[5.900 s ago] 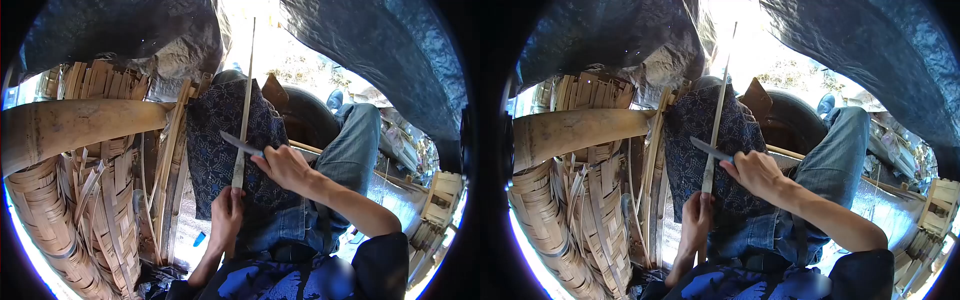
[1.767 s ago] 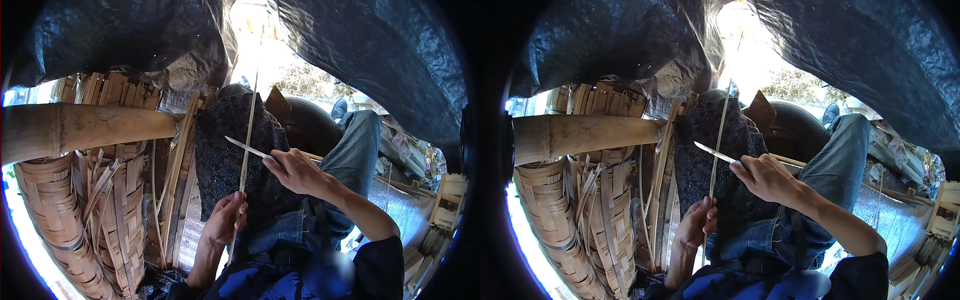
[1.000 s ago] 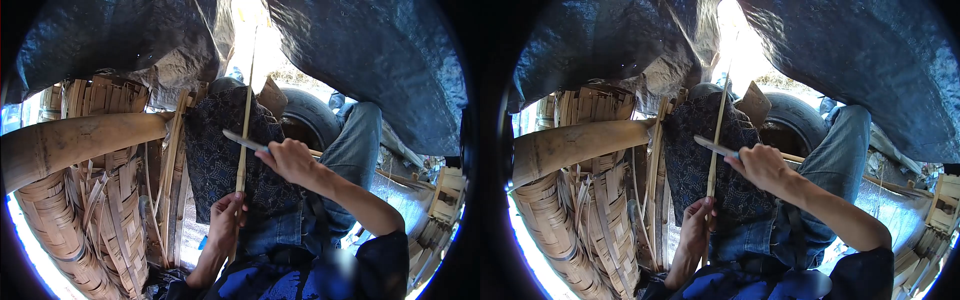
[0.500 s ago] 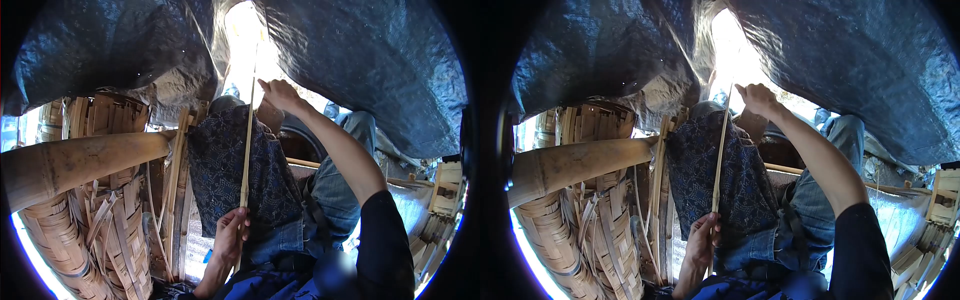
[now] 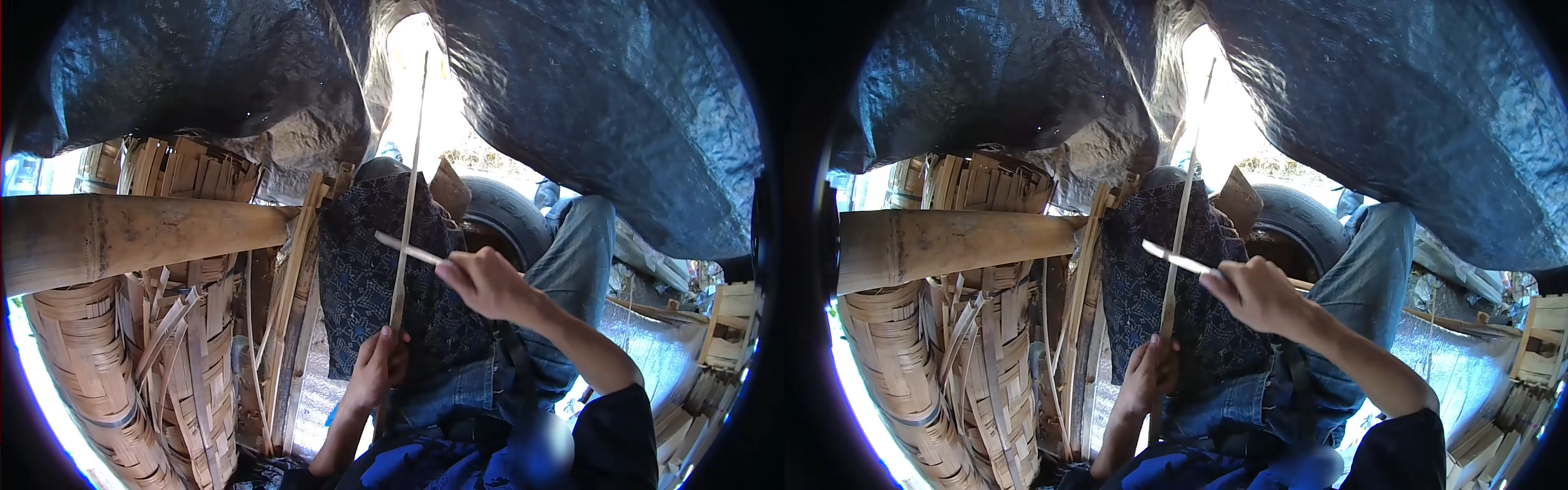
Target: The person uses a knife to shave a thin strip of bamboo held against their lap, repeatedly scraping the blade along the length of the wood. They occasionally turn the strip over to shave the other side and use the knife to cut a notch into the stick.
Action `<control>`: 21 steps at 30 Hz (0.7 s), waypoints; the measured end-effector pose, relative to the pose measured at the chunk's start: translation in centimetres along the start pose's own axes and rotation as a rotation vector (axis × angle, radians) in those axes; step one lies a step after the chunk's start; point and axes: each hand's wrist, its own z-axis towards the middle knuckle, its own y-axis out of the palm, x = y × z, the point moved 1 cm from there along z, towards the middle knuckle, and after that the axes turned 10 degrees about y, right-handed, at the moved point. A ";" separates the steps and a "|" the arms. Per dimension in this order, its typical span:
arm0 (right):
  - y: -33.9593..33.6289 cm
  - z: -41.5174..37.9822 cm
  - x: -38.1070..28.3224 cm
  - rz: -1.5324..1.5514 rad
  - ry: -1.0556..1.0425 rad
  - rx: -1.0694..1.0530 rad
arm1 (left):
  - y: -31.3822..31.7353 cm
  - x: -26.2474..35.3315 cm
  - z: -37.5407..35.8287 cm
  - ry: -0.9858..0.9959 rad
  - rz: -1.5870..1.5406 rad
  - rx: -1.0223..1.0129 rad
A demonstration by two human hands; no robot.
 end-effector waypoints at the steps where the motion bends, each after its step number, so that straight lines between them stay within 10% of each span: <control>1: 0.4 -0.7 -0.2 -0.046 -0.013 -0.014 | 0.0 0.0 0.0 0.001 0.016 0.009; 15: 1.1 1.2 1.3 -0.441 -0.002 0.106 | 1.7 -0.4 -0.4 0.040 0.121 0.081; 21: 2.1 6.8 5.7 -0.660 -0.450 0.437 | 1.0 -1.1 -0.2 0.027 0.020 0.056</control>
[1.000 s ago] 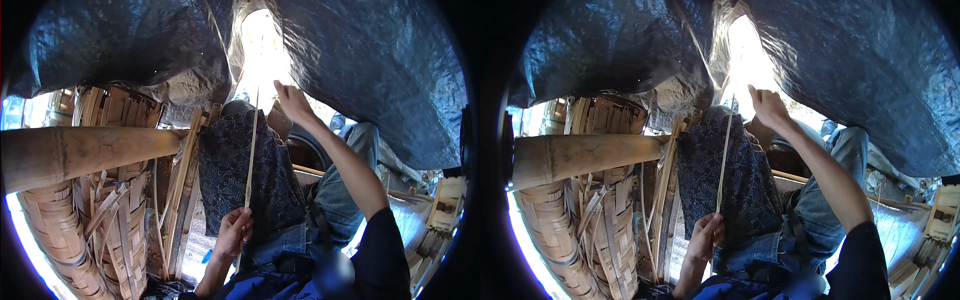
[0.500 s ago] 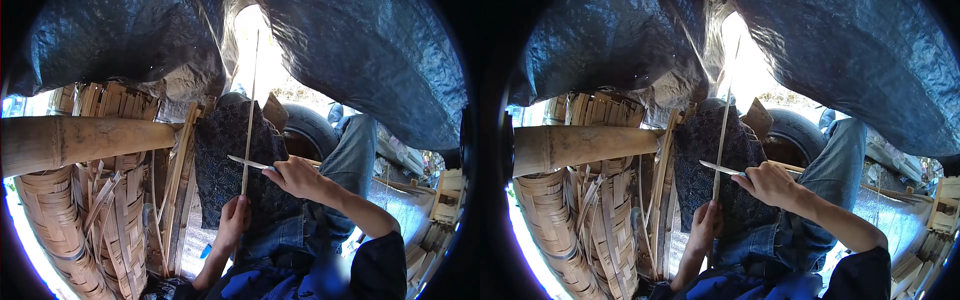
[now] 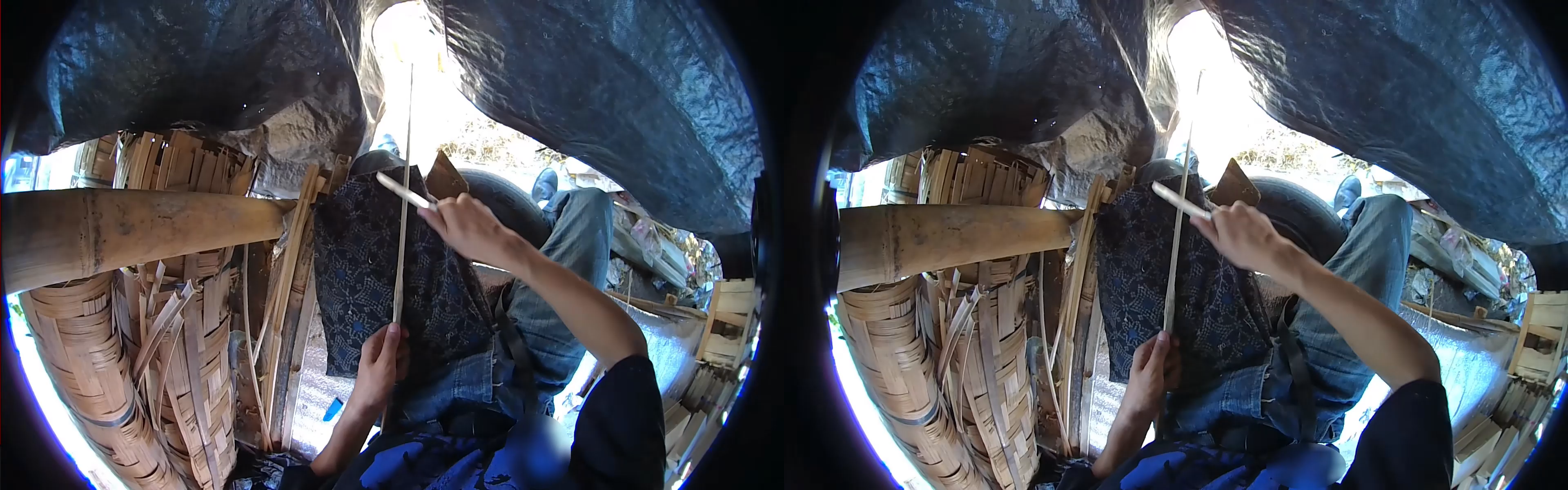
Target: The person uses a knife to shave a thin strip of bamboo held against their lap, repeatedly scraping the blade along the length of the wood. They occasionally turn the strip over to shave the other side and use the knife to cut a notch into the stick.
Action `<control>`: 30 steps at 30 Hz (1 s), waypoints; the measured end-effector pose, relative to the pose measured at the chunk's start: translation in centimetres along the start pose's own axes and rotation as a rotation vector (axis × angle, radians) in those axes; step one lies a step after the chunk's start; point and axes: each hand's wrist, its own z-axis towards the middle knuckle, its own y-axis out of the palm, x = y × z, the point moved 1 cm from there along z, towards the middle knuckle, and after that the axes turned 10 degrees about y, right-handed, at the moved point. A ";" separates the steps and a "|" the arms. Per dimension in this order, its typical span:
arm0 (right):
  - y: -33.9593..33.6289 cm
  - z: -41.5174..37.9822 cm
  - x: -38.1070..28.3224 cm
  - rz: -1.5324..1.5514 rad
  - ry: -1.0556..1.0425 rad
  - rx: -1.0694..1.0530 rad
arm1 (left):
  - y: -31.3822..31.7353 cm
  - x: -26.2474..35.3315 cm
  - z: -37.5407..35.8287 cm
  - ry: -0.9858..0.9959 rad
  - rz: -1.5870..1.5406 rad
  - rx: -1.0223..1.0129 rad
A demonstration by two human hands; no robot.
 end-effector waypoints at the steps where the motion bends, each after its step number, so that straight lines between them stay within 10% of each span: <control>1: -0.5 2.1 1.1 0.086 0.273 -0.581 | -0.2 0.0 -0.1 -0.007 0.006 0.002; 3: 3.2 2.5 4.0 -0.721 -0.201 0.039 | -0.2 0.2 0.0 -0.014 -0.004 0.007; 5: 2.0 7.2 5.4 0.067 0.506 -0.500 | -0.5 0.3 0.0 -0.026 -0.012 0.006; 6: 1.7 8.1 5.9 0.219 0.665 -0.415 | -0.8 0.4 0.0 -0.035 -0.022 -0.017; 10: 0.3 8.8 5.9 0.297 0.645 -0.165 | 0.0 0.9 0.0 -0.008 0.111 0.002; 16: -6.9 0.8 -1.7 0.637 0.602 -0.556 | -0.2 1.4 0.2 -0.029 0.126 -0.061; 30: -6.0 -3.6 -5.8 0.368 0.364 -0.570 | -0.4 0.6 0.3 0.057 0.241 -0.071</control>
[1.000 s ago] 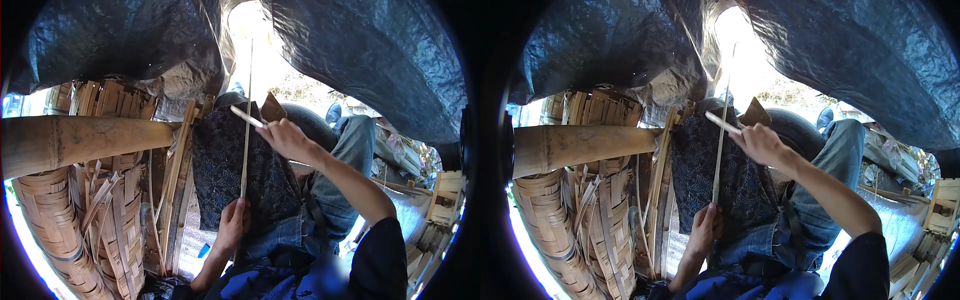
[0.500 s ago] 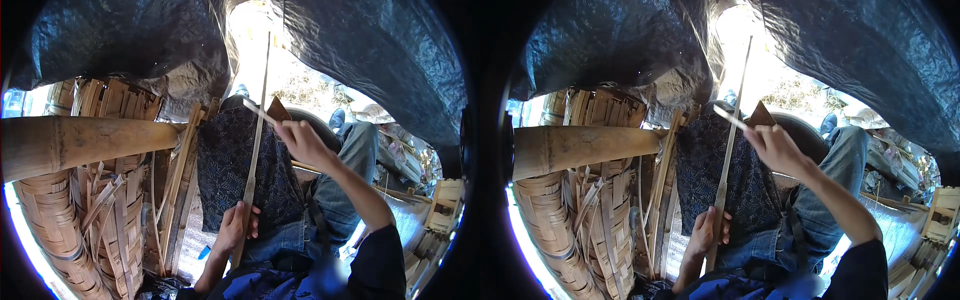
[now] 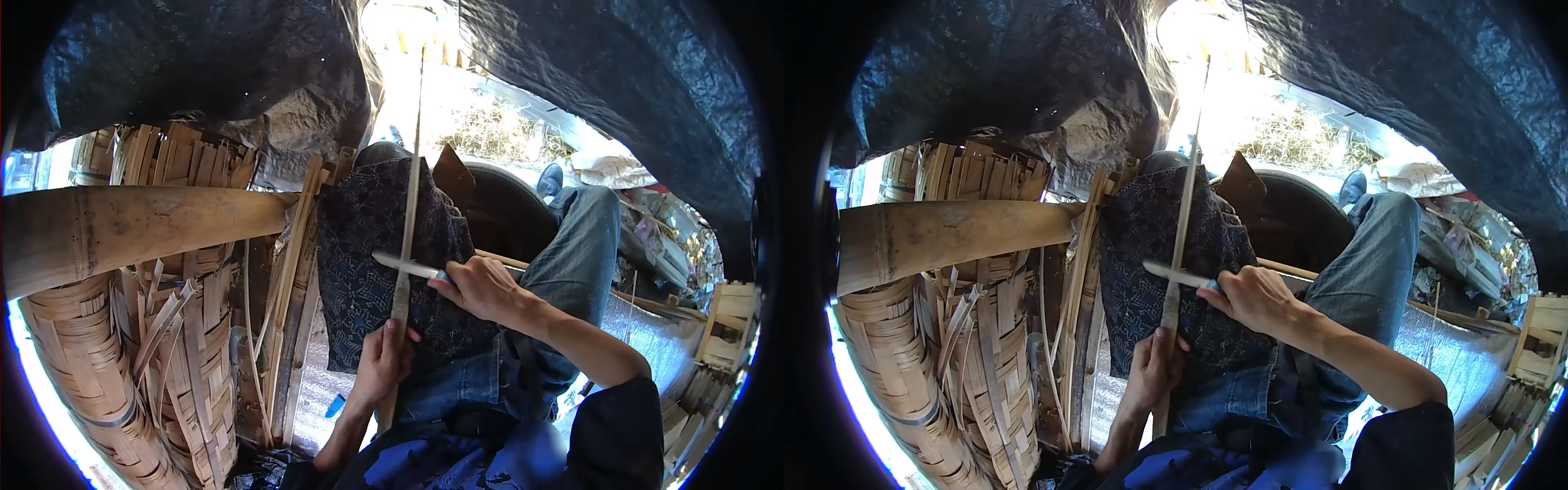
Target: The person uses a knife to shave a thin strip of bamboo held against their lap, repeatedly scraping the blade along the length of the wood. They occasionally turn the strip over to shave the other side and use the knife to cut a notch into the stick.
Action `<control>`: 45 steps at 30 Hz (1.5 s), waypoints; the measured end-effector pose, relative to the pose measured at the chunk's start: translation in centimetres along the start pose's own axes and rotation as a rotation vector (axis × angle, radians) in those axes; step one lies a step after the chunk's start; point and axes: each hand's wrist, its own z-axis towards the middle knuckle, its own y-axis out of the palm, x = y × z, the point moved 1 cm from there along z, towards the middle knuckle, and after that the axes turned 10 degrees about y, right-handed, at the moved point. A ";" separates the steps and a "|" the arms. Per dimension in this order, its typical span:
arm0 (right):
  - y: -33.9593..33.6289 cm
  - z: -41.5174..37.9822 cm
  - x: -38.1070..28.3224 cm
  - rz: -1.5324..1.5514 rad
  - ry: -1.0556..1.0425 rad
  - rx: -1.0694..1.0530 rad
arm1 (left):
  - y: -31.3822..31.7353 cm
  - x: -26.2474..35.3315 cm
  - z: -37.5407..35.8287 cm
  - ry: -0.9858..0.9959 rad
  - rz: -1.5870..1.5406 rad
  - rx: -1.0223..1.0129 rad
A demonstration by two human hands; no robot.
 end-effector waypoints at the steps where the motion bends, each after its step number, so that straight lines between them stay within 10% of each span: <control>1: -0.2 0.6 0.2 -0.004 -0.004 -0.004 | 0.2 -0.1 -0.2 -0.019 0.046 0.021; 6: -0.9 6.8 4.0 -0.216 -0.076 0.391 | 0.5 -0.2 -0.4 -0.047 0.017 0.011; 9: -2.3 12.6 8.8 -0.531 0.084 0.031 | 0.2 0.5 -0.2 -0.071 -0.012 -0.005; 11: -5.3 15.5 9.6 -0.098 0.413 0.116 | -0.1 0.6 -0.2 -0.079 -0.044 -0.009; 14: -6.9 15.1 8.3 0.077 0.335 0.457 | -0.8 0.6 -0.1 -0.083 -0.159 -0.006; 17: -6.1 10.0 4.6 0.292 0.308 0.124 | -1.2 0.6 0.2 -0.159 -0.253 0.013; 20: -2.8 5.0 2.8 0.283 -0.114 0.233 | -1.5 0.4 0.4 -0.120 -0.253 -0.029; 28: -0.8 0.4 -0.2 0.219 0.020 -0.069 | -1.7 -0.2 0.8 -0.112 -0.256 -0.037; 45: -0.5 6.3 0.7 0.047 -0.031 0.033 | -1.9 -0.6 0.3 -0.114 -0.379 -0.037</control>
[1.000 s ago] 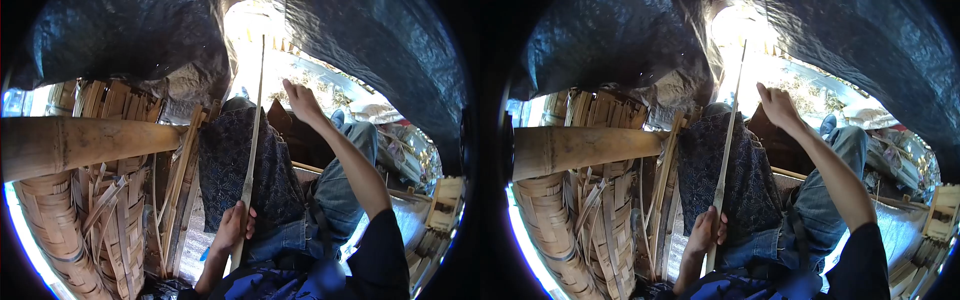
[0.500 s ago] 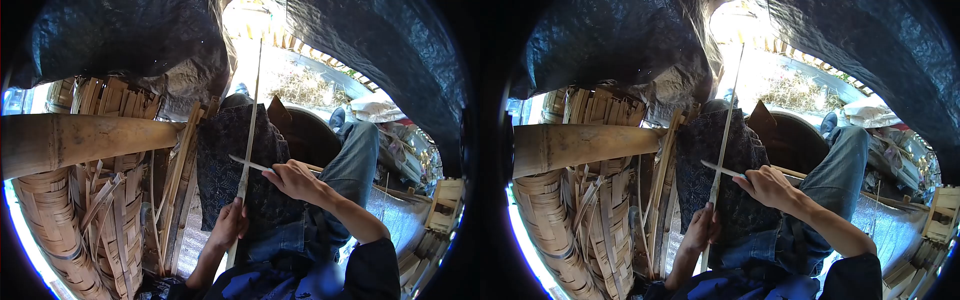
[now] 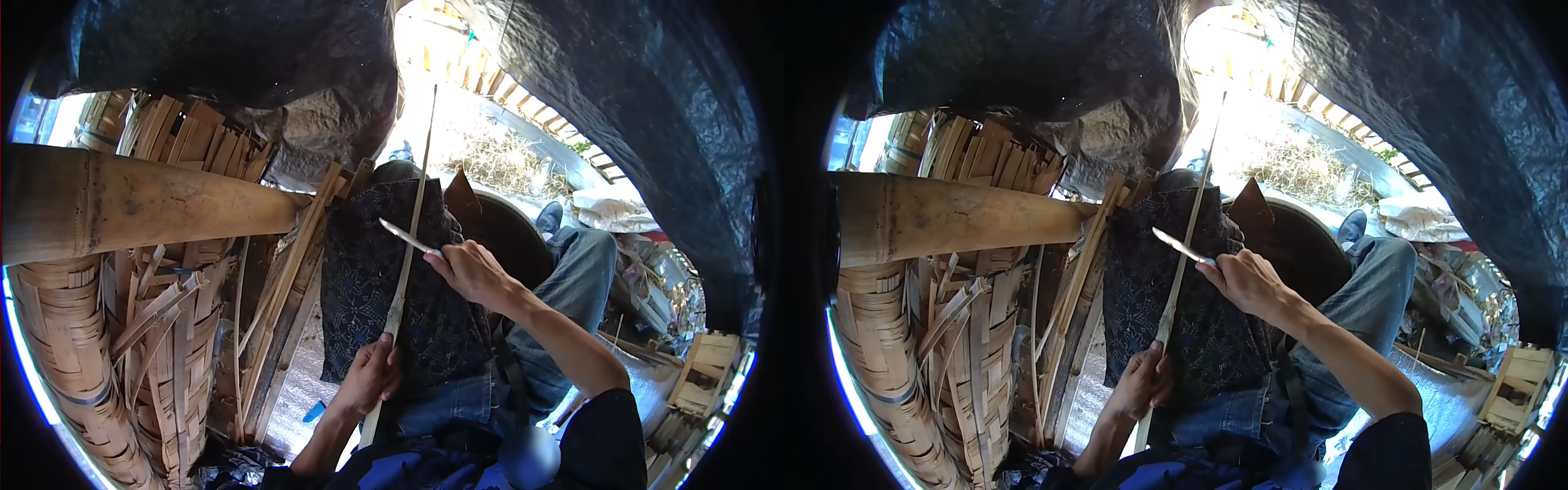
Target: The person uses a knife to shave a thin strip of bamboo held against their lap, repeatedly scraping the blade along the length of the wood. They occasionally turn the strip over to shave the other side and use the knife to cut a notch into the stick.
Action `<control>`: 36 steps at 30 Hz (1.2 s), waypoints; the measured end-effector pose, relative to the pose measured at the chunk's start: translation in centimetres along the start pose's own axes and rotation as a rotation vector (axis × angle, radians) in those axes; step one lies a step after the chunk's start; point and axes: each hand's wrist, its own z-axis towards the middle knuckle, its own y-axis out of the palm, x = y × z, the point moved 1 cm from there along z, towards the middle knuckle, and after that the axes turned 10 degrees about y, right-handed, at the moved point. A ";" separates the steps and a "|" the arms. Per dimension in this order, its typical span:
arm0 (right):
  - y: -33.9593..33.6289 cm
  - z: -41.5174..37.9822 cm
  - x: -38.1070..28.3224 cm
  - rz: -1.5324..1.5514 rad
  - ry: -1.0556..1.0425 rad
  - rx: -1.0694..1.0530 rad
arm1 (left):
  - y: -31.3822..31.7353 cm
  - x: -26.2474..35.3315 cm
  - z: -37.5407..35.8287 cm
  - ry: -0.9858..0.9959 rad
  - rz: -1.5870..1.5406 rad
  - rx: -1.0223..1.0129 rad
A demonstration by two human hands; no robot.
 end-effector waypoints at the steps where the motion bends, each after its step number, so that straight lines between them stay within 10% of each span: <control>1: 0.3 0.6 0.5 -0.005 -0.018 0.065 | 0.0 0.0 0.0 -0.005 -0.012 -0.003; 6: 0.2 5.5 4.8 -0.140 -0.019 0.015 | 0.0 0.1 -0.9 -0.023 -0.005 -0.010; 9: -3.4 9.4 3.6 -0.256 0.343 -0.307 | -0.2 0.1 -1.5 -0.069 -0.036 0.002; 10: 0.4 11.1 10.8 -0.748 -0.309 0.160 | -0.2 0.0 -1.6 -0.068 -0.052 -0.005; 14: -3.9 11.1 5.0 0.108 0.337 0.240 | 0.1 0.0 -1.8 -0.035 -0.088 -0.010; 20: -4.0 1.1 0.7 0.159 0.069 -0.113 | 1.6 0.9 -1.8 -0.048 0.116 0.054; 36: -1.4 -6.9 -1.5 -0.109 0.126 -0.024 | 3.5 -1.3 -1.0 0.449 1.210 0.218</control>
